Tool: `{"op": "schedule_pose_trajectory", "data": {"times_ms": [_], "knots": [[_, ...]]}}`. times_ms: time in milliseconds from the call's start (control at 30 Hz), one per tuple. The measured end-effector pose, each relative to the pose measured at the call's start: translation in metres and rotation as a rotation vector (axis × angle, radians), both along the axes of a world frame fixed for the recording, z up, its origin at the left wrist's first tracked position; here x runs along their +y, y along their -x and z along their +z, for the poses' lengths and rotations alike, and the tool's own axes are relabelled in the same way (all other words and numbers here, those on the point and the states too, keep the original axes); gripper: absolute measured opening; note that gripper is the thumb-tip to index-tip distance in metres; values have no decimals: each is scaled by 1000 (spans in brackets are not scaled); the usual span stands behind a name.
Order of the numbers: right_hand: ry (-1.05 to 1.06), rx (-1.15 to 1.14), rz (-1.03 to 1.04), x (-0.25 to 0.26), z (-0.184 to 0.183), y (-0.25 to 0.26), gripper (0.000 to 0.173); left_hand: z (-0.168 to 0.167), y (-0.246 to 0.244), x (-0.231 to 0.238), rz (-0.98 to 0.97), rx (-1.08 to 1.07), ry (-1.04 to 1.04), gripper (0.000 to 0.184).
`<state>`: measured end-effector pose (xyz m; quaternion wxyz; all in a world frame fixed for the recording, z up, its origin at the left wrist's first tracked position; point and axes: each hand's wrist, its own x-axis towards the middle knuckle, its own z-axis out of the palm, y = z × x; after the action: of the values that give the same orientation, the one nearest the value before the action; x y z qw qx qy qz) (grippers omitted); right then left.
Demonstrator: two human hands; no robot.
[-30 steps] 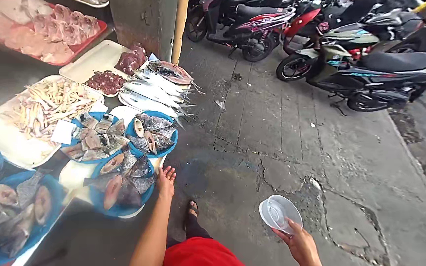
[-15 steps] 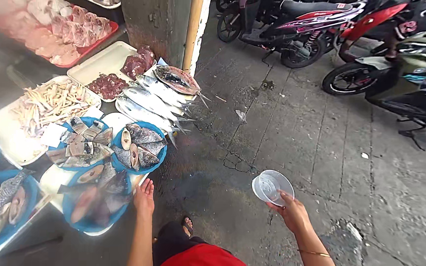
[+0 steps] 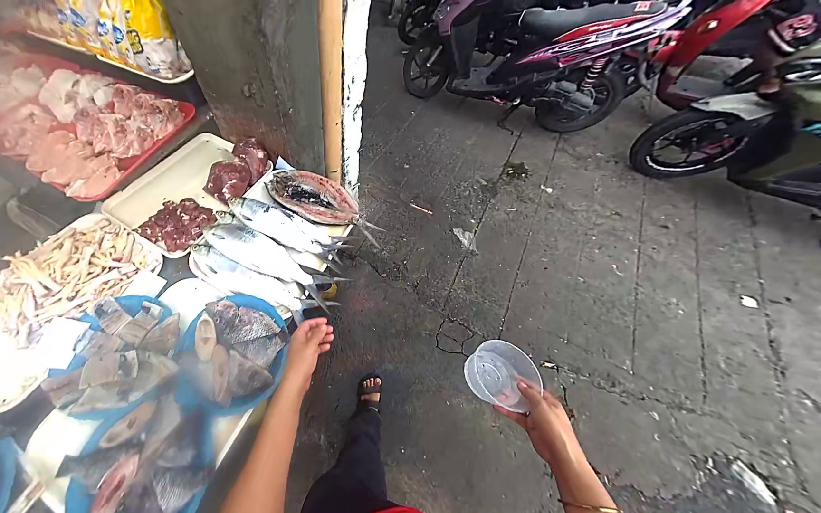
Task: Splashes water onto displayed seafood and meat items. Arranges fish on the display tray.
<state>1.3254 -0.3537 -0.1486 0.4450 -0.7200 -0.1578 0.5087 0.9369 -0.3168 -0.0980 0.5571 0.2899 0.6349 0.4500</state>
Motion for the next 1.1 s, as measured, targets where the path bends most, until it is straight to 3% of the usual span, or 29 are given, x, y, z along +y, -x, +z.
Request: {"op": "schedule_pose_trajectory", "data": {"times_ms": [133,267,333,467,667,933,1100], "knots": [[0,-40,4,30,-2,-13,33,-21,-49,113,-25,-25,-95,37],[13,-38,11,71,9,-27,33,-45,-101,216,41,-95,-132,69],[8,-42,23,93,13,-37,35,-50,-121,260,163,-176,-38,80],[15,-78,28,129,20,-52,36,-64,-141,325,517,-221,175,79],[4,-67,52,169,20,-75,33,-90,-130,353,679,-298,31,40],[55,-32,284,257,-7,-110,35,-86,-124,362,837,-617,15,29],[35,20,479,331,-18,-122,35,-62,-124,362,813,-421,64,25]]}}
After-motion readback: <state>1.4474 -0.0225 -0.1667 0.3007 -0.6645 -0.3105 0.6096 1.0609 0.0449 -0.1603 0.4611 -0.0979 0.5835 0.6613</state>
